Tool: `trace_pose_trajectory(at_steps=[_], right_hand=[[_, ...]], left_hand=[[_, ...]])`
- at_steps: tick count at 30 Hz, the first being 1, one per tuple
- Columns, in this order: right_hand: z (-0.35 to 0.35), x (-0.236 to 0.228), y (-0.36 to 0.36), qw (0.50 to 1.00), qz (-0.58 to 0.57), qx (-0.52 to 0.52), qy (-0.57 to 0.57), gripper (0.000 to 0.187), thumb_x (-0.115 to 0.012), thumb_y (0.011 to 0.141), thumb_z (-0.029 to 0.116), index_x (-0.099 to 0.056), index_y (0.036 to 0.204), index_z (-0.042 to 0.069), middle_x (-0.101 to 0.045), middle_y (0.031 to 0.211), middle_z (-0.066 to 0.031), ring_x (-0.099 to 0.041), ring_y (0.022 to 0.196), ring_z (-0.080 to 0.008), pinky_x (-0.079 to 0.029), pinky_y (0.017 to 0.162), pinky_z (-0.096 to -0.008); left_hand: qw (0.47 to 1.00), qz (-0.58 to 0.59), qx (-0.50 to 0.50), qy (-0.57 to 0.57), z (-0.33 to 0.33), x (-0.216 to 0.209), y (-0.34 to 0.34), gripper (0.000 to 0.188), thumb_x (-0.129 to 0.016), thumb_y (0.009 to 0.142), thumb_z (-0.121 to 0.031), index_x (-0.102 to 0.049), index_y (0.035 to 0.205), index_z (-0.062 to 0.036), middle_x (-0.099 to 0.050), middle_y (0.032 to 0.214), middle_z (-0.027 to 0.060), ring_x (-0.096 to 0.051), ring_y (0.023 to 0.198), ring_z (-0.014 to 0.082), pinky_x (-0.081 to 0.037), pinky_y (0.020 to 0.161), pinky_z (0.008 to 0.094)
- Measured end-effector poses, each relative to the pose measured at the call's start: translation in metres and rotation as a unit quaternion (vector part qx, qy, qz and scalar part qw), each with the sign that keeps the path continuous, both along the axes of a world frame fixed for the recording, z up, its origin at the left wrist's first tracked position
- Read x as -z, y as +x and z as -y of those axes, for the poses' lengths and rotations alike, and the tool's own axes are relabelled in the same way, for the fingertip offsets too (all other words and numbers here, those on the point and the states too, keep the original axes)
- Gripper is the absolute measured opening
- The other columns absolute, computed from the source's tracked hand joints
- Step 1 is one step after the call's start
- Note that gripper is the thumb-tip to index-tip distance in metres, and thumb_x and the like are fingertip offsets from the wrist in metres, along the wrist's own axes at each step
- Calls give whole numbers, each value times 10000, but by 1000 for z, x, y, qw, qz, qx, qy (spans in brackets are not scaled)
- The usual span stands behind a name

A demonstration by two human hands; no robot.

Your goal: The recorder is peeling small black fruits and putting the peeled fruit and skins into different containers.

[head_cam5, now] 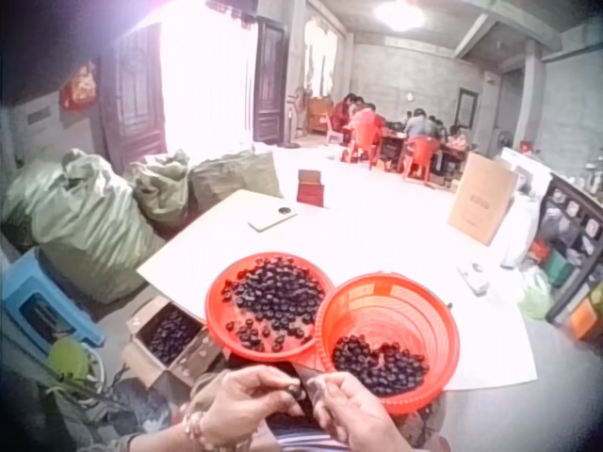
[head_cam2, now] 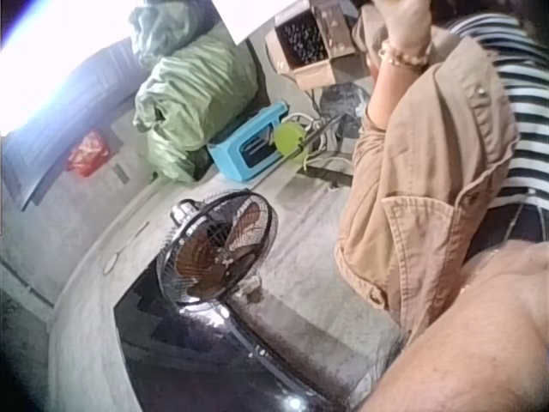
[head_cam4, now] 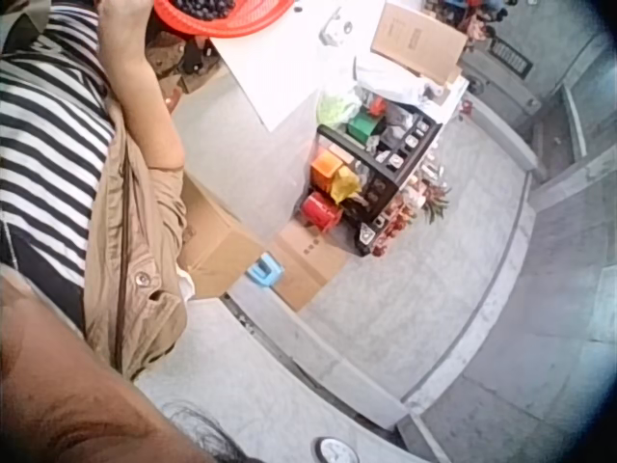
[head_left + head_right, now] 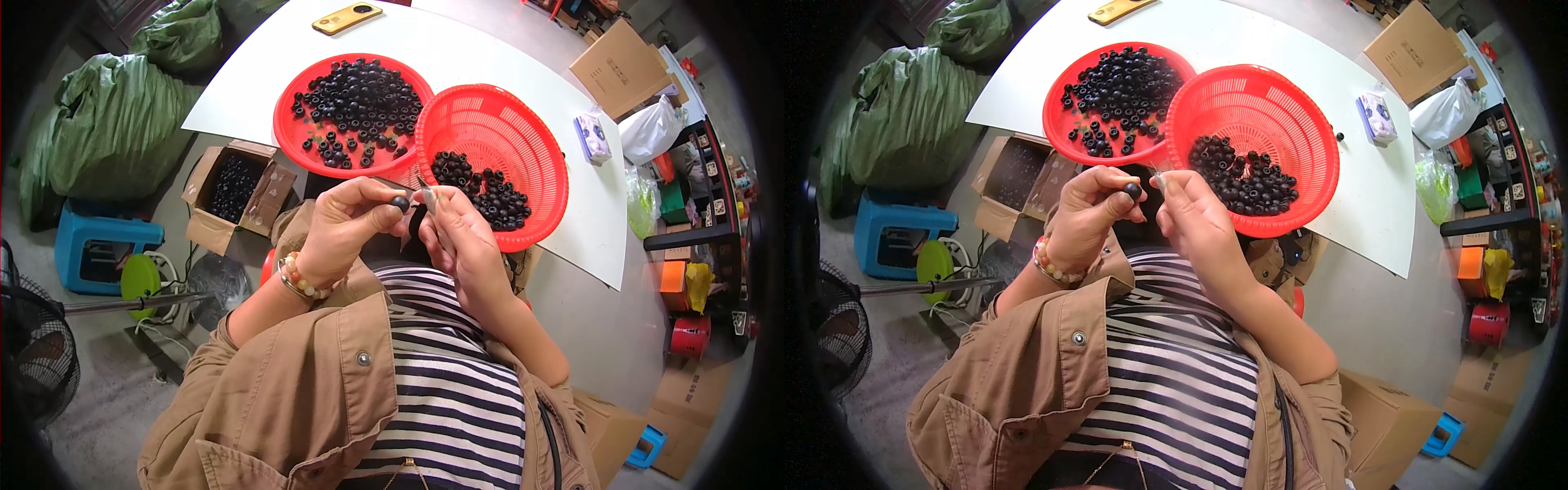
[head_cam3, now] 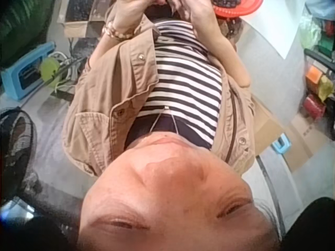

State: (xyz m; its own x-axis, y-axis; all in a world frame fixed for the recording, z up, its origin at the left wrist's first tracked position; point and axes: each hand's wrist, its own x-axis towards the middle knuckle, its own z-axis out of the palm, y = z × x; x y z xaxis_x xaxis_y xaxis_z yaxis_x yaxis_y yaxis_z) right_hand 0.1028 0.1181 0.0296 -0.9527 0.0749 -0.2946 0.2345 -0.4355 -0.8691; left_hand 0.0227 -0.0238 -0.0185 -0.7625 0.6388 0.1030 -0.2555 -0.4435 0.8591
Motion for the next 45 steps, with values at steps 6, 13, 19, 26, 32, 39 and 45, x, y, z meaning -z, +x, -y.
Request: trace_pose_trajectory(at_steps=[6,13,19,26,32,39,45], right_hand=[[2,-1,-5,1000,-8,-3,-12,227,-481,893,283,-481,990,78,-433,659,55,-329,530,4,-242,457,-139],[3,8,-10,999,-35,10,12,189,-540,868,221,-486,960,65,-444,700,53,-395,621,-15,-317,558,-156],[1,14,-7,999,-15,-5,52,208,-547,860,254,-502,1005,111,-442,651,78,-328,490,29,-226,423,-118],[2,21,-6,997,-22,-27,67,196,-538,863,210,-495,1007,85,-424,686,87,-319,518,33,-228,441,-114],[0,18,-5,997,-24,-37,70,192,-530,867,201,-492,1012,81,-418,686,90,-305,513,34,-215,431,-121],[-10,2,-3,998,-24,-16,62,175,-550,853,166,-526,981,49,-467,737,56,-416,654,-15,-347,591,-171],[-45,-14,-2,987,-54,95,122,127,-564,838,130,-555,946,63,-481,670,58,-404,530,5,-274,439,-123]], left_hand=[[1000,-21,-8,-10,-1,3,1,120,-587,790,8,-559,907,10,-580,878,81,-595,755,136,-518,649,235],[997,-74,-13,-25,-1,4,3,131,-589,784,18,-562,913,15,-577,858,72,-588,714,128,-507,646,236],[993,24,-101,-48,6,6,-21,141,-529,857,-104,-541,963,-12,-592,807,61,-586,655,116,-516,625,242],[977,153,-138,-53,14,24,-40,207,-515,864,-110,-513,1056,-36,-588,922,58,-598,773,117,-518,692,250],[976,158,-130,-70,9,23,-37,279,-509,865,-104,-483,1133,-33,-578,984,66,-598,840,137,-511,717,252],[978,139,-136,-73,7,20,-32,243,-533,855,-116,-518,1078,-20,-589,933,56,-588,760,105,-509,655,235],[987,53,-4,-151,3,16,-22,192,-555,847,-139,-564,999,-22,-584,815,15,-536,646,42,-470,578,180]])
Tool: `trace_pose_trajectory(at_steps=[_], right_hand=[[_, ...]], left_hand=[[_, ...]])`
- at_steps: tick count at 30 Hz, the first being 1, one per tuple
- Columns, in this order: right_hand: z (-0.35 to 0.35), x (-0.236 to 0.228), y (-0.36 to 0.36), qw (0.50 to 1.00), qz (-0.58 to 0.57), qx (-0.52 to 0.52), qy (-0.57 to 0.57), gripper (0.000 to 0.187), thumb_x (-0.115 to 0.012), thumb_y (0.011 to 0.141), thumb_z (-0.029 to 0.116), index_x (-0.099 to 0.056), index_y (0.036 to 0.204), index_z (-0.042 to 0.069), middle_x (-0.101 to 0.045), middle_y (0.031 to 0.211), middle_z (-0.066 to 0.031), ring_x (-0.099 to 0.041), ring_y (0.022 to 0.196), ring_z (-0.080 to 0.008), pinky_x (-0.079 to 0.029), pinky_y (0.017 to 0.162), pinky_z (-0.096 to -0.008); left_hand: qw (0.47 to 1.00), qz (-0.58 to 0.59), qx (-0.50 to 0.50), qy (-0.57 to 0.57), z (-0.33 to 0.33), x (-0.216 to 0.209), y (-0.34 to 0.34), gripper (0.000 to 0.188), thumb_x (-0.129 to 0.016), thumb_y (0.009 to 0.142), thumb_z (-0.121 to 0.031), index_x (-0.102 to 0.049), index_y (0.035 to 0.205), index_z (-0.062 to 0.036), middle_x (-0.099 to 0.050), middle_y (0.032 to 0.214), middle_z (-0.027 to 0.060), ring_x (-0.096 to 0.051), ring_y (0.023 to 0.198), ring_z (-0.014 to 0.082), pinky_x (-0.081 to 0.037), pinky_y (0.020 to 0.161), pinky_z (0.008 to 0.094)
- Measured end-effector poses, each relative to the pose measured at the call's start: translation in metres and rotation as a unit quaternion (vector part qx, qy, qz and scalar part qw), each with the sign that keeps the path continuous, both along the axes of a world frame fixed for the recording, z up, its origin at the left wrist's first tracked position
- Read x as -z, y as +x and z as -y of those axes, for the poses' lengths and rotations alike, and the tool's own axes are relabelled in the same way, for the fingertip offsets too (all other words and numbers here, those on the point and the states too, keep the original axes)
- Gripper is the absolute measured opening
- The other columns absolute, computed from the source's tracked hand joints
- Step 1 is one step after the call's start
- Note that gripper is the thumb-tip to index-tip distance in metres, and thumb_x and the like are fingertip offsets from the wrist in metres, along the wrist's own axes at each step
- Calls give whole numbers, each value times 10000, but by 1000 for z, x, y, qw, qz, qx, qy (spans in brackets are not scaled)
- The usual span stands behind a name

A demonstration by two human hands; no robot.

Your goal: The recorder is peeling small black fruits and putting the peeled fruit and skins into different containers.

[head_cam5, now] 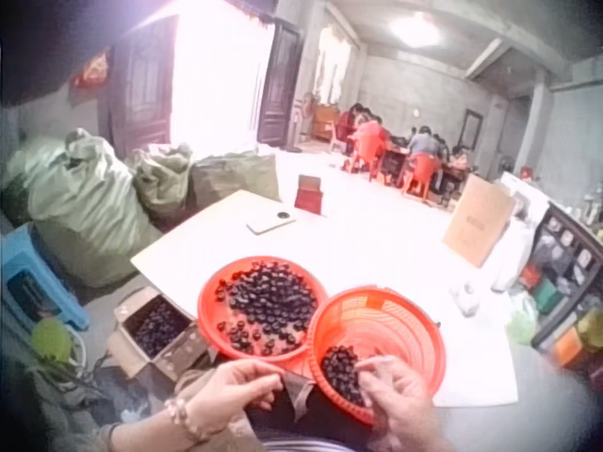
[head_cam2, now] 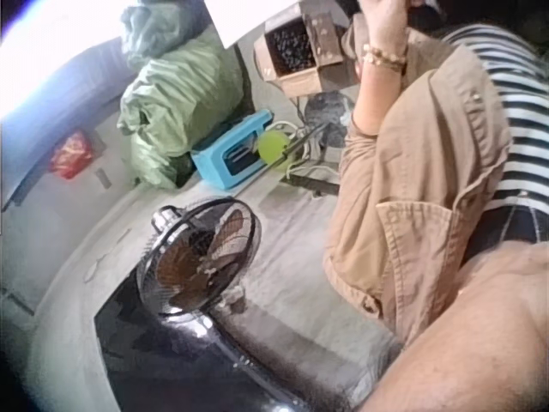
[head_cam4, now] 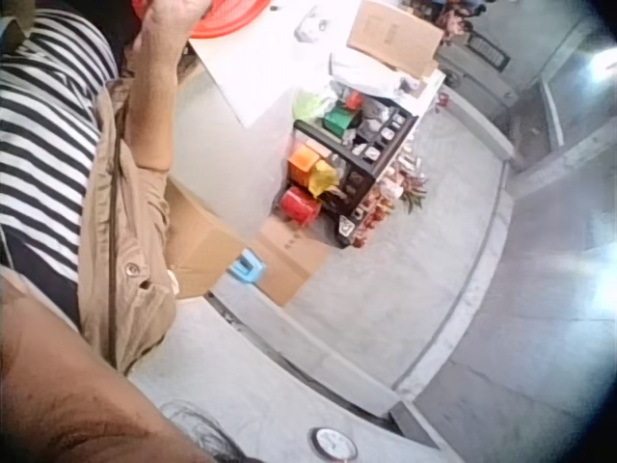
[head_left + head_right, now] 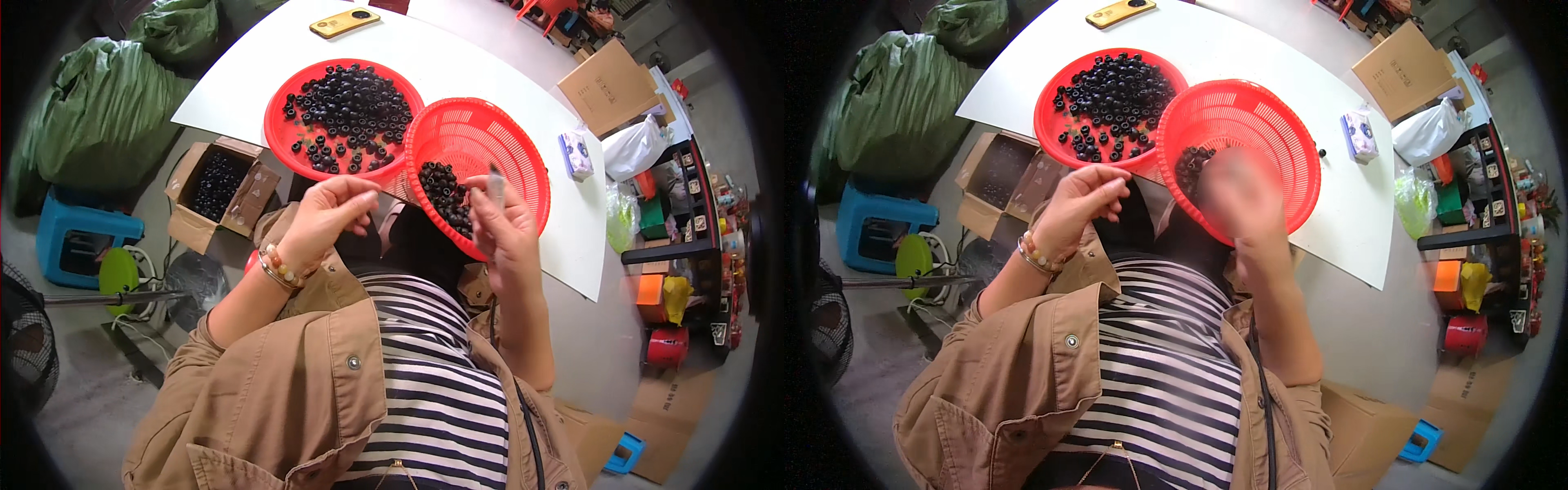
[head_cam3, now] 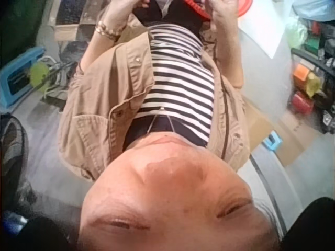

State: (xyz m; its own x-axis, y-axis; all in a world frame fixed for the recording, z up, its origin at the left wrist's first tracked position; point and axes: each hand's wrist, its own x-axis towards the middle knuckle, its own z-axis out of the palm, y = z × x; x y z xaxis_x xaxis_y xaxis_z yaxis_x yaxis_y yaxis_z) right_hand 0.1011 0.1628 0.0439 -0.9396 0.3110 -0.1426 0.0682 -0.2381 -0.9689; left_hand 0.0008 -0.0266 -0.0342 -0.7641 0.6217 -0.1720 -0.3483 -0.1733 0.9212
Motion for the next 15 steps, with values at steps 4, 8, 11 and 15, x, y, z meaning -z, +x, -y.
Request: trace_pose_trajectory(at_steps=[4,8,11,15], right_hand=[[-27,-8,-4,992,20,-3,121,151,-555,842,136,-572,959,42,-475,628,48,-406,500,-9,-281,434,-140],[-52,-1,-22,967,64,-82,232,155,-549,845,124,-597,953,23,-506,651,33,-457,544,-32,-353,496,-163],[-68,23,-39,896,91,-109,421,187,-529,823,140,-611,945,24,-596,695,-39,-566,620,-116,-428,591,-240],[-78,42,-57,775,204,-141,581,212,-537,780,233,-642,887,83,-628,793,-128,-603,774,-255,-449,687,-350]], left_hand=[[988,-36,126,-77,-3,-1,8,198,-571,837,-166,-580,981,-30,-580,776,-16,-509,629,19,-441,539,168],[973,-79,179,-124,-5,-1,10,204,-589,820,-175,-596,958,-24,-589,753,-16,-508,616,25,-414,497,173],[973,-93,172,-123,-5,0,10,203,-599,808,-171,-607,935,-13,-598,742,4,-520,600,41,-425,475,192],[972,-96,176,-122,-3,2,10,202,-596,810,-173,-607,932,-12,-591,735,0,-512,599,39,-424,475,192]])
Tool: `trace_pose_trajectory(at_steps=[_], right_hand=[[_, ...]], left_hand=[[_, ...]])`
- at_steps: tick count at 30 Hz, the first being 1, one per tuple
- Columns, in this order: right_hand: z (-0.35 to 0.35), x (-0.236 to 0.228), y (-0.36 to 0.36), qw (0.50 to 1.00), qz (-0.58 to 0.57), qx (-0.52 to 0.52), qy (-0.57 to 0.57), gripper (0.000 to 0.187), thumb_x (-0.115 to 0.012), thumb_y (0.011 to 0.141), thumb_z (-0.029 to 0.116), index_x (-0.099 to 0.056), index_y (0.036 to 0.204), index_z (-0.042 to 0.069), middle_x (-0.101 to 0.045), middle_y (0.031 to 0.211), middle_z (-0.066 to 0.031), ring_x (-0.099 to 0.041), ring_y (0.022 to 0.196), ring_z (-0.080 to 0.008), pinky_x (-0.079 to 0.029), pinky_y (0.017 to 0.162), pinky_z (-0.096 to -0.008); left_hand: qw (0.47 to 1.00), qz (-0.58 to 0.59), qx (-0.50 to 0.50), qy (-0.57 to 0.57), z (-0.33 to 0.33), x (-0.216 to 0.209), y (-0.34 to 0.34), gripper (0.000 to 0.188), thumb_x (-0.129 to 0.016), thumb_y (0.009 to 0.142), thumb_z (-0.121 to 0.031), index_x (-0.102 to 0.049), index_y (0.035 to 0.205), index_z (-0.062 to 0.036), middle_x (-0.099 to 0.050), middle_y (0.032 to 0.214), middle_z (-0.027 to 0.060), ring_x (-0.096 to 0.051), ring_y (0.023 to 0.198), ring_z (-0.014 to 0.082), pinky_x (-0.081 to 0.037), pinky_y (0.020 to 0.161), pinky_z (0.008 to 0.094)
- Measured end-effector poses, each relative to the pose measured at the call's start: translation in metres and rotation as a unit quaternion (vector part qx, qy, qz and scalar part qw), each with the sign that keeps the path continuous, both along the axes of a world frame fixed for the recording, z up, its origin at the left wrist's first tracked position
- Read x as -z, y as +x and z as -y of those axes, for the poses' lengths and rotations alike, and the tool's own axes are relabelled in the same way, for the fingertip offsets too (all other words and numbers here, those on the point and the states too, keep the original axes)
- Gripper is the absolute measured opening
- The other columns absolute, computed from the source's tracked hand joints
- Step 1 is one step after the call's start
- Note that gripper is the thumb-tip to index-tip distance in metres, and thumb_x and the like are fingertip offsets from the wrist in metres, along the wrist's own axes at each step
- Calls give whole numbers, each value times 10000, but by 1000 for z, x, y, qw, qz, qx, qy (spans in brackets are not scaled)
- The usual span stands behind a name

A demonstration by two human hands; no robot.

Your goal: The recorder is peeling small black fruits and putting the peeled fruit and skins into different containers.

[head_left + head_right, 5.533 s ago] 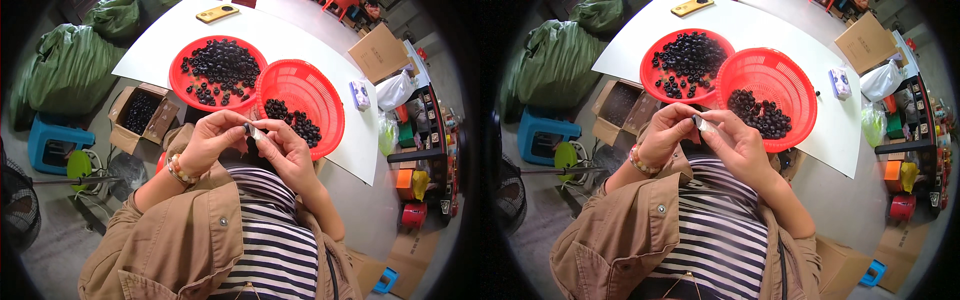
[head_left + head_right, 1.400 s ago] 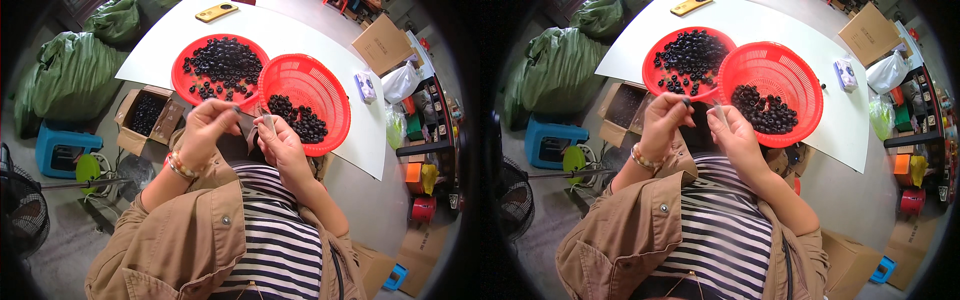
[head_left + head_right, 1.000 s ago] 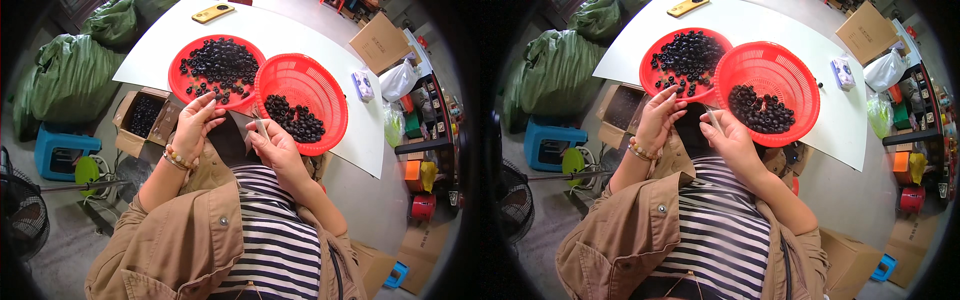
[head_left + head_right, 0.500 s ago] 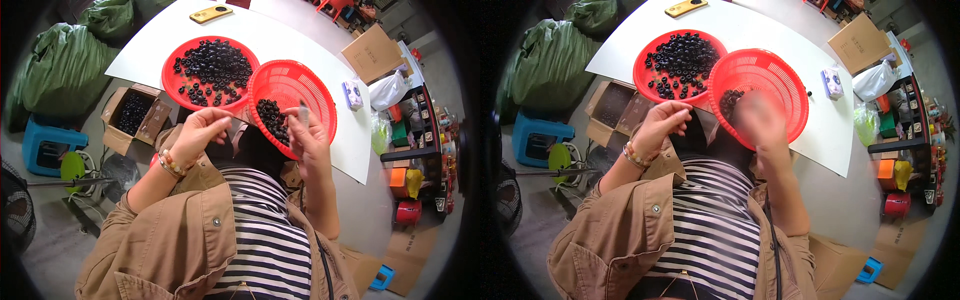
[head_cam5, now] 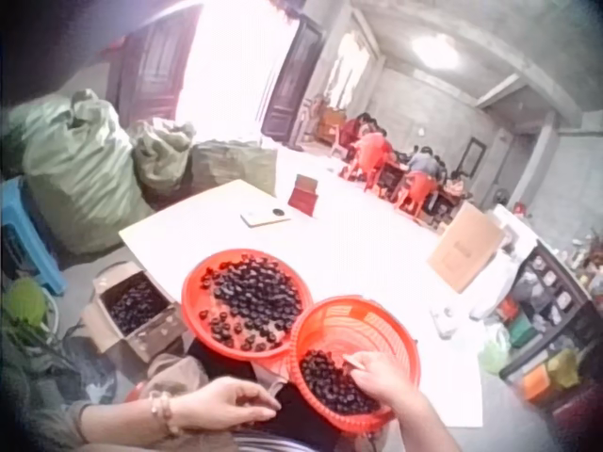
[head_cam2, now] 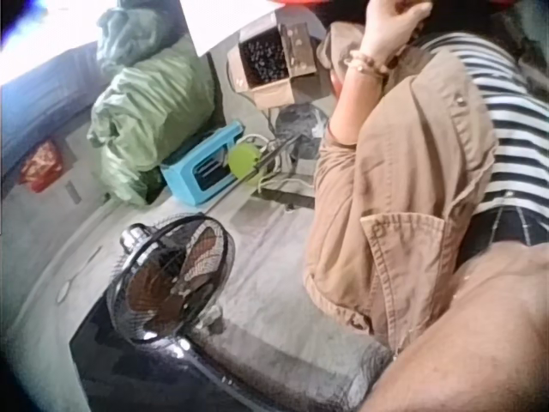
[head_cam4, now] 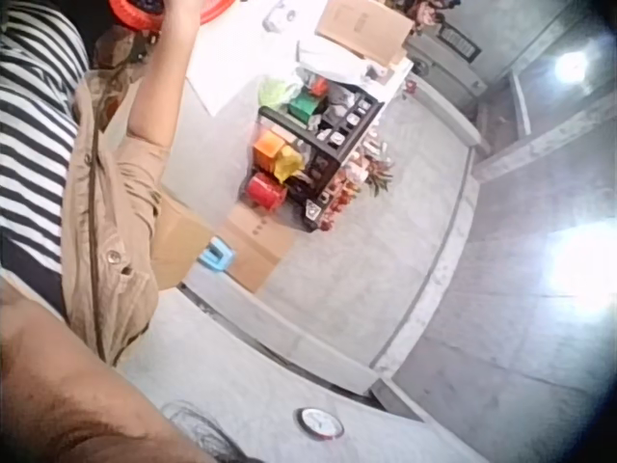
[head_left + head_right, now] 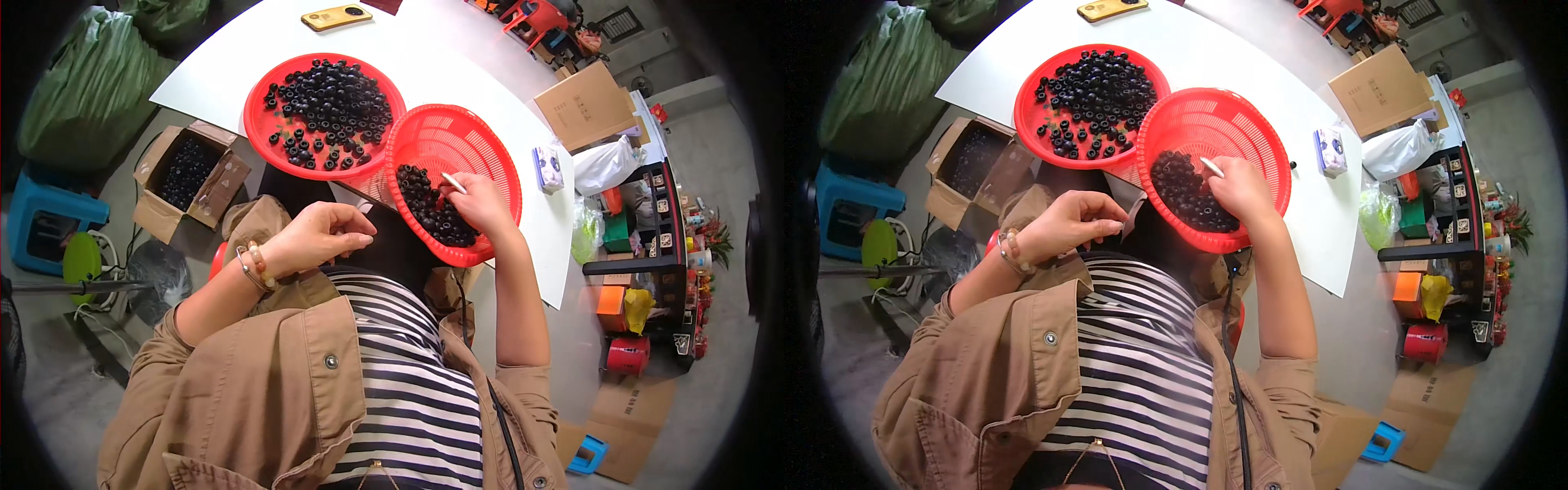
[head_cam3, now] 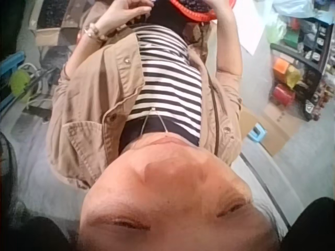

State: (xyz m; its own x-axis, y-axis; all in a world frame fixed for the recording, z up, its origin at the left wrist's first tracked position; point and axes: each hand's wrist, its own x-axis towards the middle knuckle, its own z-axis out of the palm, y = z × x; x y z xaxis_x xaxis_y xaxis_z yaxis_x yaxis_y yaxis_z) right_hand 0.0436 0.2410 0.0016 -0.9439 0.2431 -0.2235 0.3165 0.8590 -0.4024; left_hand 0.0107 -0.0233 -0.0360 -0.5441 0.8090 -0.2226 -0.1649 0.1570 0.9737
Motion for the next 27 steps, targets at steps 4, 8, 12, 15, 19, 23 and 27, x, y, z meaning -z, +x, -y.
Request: trace_pose_trajectory(at_steps=[4,8,12,15,19,23,27], right_hand=[[3,9,-9,994,39,-22,99,216,-548,762,273,-648,841,98,-615,831,-161,-582,820,-315,-442,719,-415],[7,11,-10,987,37,-26,155,227,-556,745,263,-640,833,71,-606,829,-175,-578,832,-322,-443,724,-421],[10,5,-7,989,10,-25,148,217,-558,732,223,-629,830,43,-607,778,-171,-582,778,-318,-444,686,-415],[18,-11,4,995,-87,-23,42,181,-575,737,179,-616,819,23,-600,700,-137,-582,658,-259,-449,610,-354],[51,-27,30,945,-210,-17,-248,138,-611,764,103,-605,857,1,-571,646,-6,-510,609,-52,-410,562,-212],[89,-35,50,906,-198,-79,-365,124,-592,782,55,-597,897,10,-587,754,-4,-513,683,-44,-405,616,-186],[104,-22,51,882,-237,-96,-396,125,-610,771,36,-586,891,9,-576,709,7,-491,638,-29,-392,561,-175]], left_hand=[[1000,3,0,5,0,1,0,205,-594,812,-176,-605,934,-11,-584,734,-2,-506,602,38,-424,480,194],[1000,7,5,5,0,0,0,207,-593,814,-179,-604,933,-9,-583,739,-3,-507,608,39,-426,488,195],[1000,18,-8,14,-1,-1,0,189,-595,814,-156,-600,925,-4,-581,737,-2,-506,606,41,-428,503,193],[996,42,-38,65,-1,-3,1,175,-592,820,-137,-594,939,-9,-585,764,-4,-514,643,34,-435,552,179],[981,40,-107,156,2,-10,3,171,-603,811,-103,-586,946,0,-590,792,13,-524,653,41,-447,588,175],[962,56,-135,230,4,-20,10,196,-620,787,-55,-568,966,5,-617,819,40,-577,706,60,-473,596,181],[958,83,-108,251,4,-24,13,274,-621,772,-8,-537,1033,12,-621,867,70,-594,760,92,-495,662,210]])
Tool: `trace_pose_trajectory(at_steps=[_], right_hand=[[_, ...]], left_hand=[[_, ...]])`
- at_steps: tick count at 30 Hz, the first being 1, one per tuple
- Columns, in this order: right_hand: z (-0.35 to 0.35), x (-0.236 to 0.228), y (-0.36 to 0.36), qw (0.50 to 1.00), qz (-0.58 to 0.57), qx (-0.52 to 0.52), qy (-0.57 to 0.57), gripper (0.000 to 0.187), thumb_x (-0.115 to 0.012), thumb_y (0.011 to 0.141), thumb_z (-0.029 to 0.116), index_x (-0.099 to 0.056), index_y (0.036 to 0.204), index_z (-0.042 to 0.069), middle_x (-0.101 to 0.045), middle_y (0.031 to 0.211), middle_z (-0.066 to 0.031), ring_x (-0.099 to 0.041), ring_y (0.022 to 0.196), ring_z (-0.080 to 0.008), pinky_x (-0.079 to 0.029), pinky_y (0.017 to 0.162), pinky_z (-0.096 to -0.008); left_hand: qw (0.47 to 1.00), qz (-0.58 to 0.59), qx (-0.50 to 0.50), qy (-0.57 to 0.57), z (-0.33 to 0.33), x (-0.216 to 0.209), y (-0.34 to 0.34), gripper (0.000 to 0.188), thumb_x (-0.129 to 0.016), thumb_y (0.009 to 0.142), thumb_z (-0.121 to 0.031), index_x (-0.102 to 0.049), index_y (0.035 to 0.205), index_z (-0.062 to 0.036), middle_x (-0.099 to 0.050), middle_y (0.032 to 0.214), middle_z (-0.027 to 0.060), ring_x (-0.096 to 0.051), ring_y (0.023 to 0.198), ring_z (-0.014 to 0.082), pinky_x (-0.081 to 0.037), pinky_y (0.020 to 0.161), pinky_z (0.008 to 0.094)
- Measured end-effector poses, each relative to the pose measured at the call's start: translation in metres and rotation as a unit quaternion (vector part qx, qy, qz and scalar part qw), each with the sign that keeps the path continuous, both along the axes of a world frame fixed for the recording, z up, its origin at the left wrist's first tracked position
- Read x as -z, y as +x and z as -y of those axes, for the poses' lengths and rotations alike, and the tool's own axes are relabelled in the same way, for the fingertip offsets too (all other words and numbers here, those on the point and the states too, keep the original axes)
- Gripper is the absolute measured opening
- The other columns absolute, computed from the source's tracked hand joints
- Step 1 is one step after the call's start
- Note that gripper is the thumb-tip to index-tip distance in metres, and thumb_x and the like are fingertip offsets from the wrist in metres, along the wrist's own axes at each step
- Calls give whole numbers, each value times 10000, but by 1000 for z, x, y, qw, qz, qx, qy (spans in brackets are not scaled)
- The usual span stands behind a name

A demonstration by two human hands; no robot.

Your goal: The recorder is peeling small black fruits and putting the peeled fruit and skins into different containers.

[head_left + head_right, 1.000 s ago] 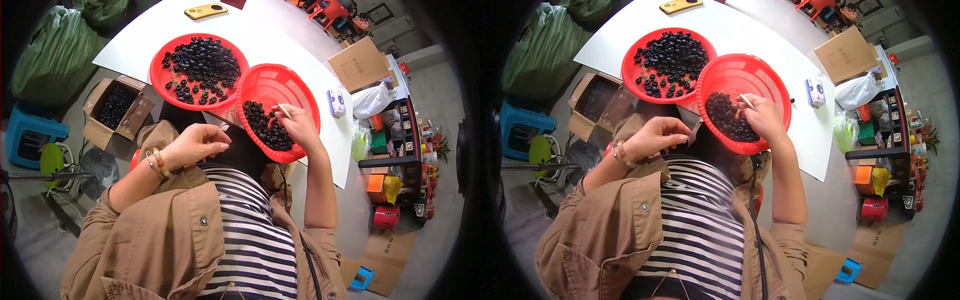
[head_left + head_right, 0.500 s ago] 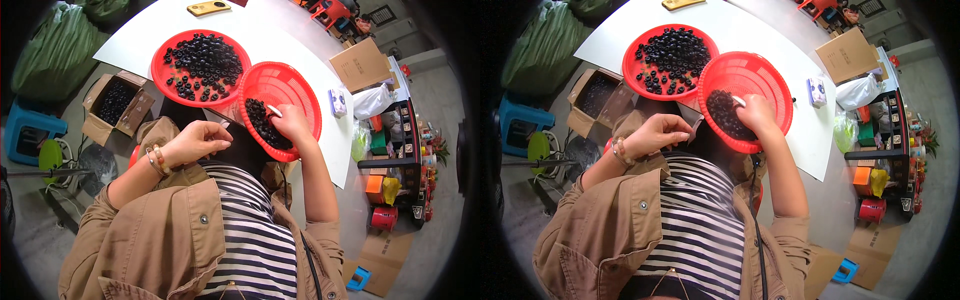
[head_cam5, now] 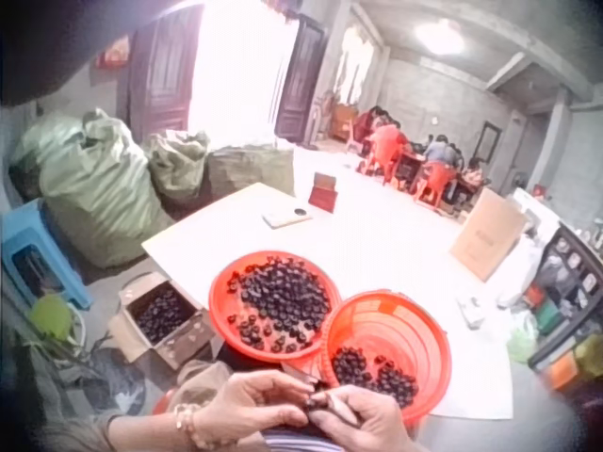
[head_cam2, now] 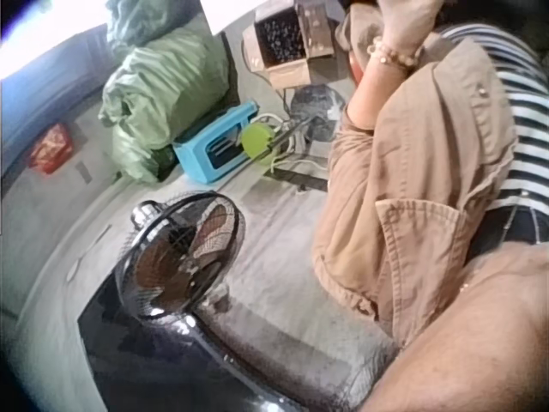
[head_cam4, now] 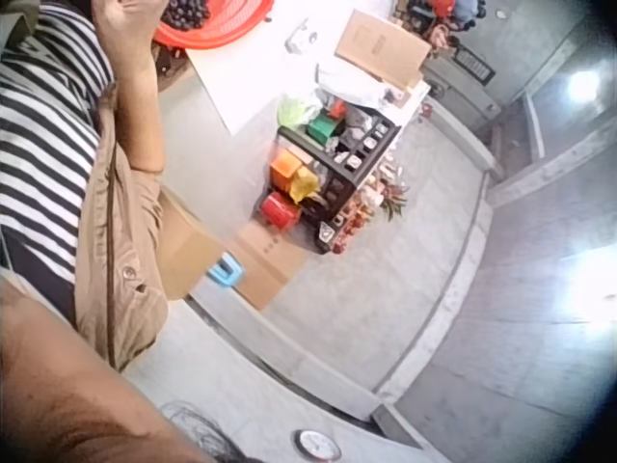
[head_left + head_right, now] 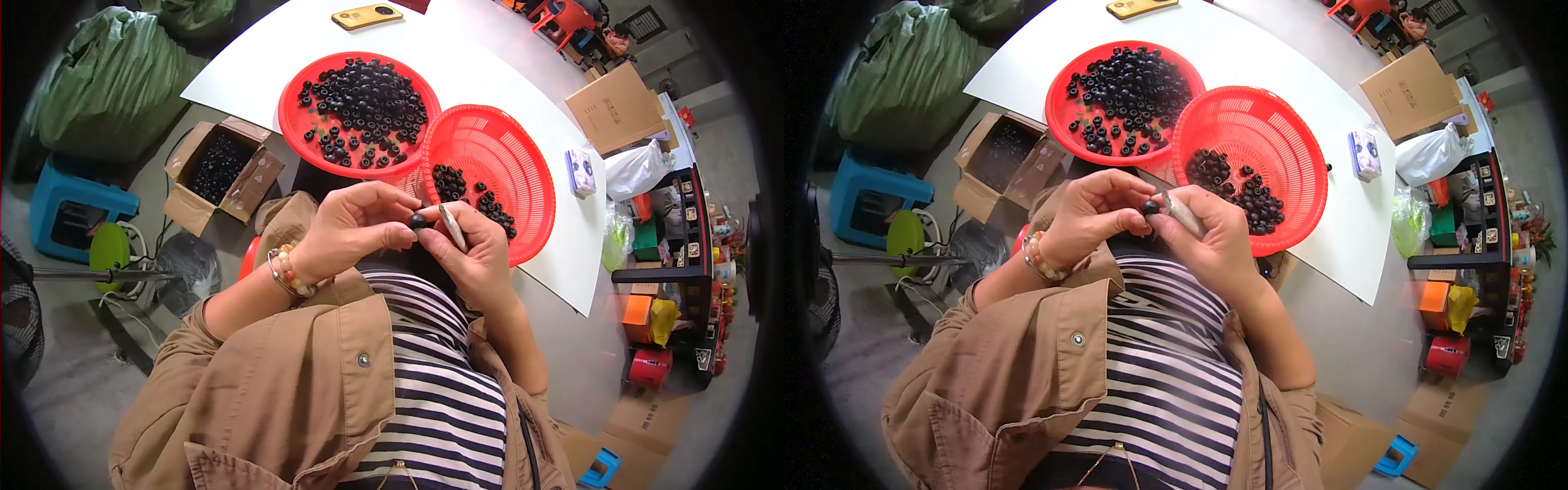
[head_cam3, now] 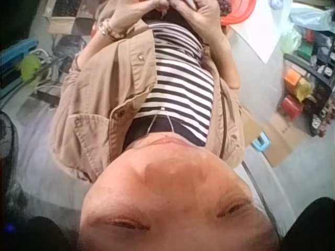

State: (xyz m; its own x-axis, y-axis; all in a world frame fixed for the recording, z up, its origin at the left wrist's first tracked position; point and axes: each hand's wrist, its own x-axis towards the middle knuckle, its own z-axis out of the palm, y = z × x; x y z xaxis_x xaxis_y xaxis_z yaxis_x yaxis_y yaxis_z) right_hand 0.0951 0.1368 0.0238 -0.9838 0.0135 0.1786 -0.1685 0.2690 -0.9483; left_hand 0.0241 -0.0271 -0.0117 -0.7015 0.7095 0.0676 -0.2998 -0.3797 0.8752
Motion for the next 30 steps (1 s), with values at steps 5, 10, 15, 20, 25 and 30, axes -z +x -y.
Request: trace_pose_trajectory(at_steps=[5,10,15,20,25,30], right_hand=[[5,3,-1,999,26,16,-17,136,-606,786,44,-569,911,7,-576,719,1,-491,650,-29,-396,567,-180],[4,-1,3,998,33,24,-44,213,-573,819,81,-536,1017,10,-556,715,10,-482,647,-37,-394,582,-184],[-2,3,9,998,57,-16,-26,258,-511,862,143,-498,1087,19,-534,680,1,-469,615,-49,-381,563,-195],[-3,-3,12,997,73,-28,22,245,-514,855,102,-503,1084,14,-557,703,-25,-487,639,-45,-388,567,-197],[0,-4,13,998,54,-33,-22,244,-517,852,72,-513,1087,4,-608,842,-75,-528,758,-56,-424,668,-203],[4,-6,14,996,74,-28,-47,262,-513,859,79,-508,1105,-11,-606,884,-77,-528,812,-62,-422,711,-202]], left_hand=[[1000,-16,-9,-18,0,1,-1,211,-601,781,-2,-553,985,24,-610,890,92,-592,708,115,-493,655,224],[1000,17,-15,-20,1,1,-2,177,-601,777,-1,-556,948,21,-600,832,65,-587,694,116,-487,648,221],[1000,15,-14,-23,2,0,-3,165,-603,775,-3,-549,930,15,-600,826,68,-587,707,117,-488,653,223],[1000,-2,-22,-21,2,3,-3,186,-620,779,-29,-561,946,29,-606,817,67,-581,692,102,-491,610,228],[999,-18,-35,-11,1,4,-3,171,-617,776,-11,-564,932,30,-606,824,70,-581,704,99,-494,614,231],[995,-76,-56,-25,2,6,-2,176,-598,763,51,-558,933,30,-582,906,87,-588,775,134,-498,693,238]])
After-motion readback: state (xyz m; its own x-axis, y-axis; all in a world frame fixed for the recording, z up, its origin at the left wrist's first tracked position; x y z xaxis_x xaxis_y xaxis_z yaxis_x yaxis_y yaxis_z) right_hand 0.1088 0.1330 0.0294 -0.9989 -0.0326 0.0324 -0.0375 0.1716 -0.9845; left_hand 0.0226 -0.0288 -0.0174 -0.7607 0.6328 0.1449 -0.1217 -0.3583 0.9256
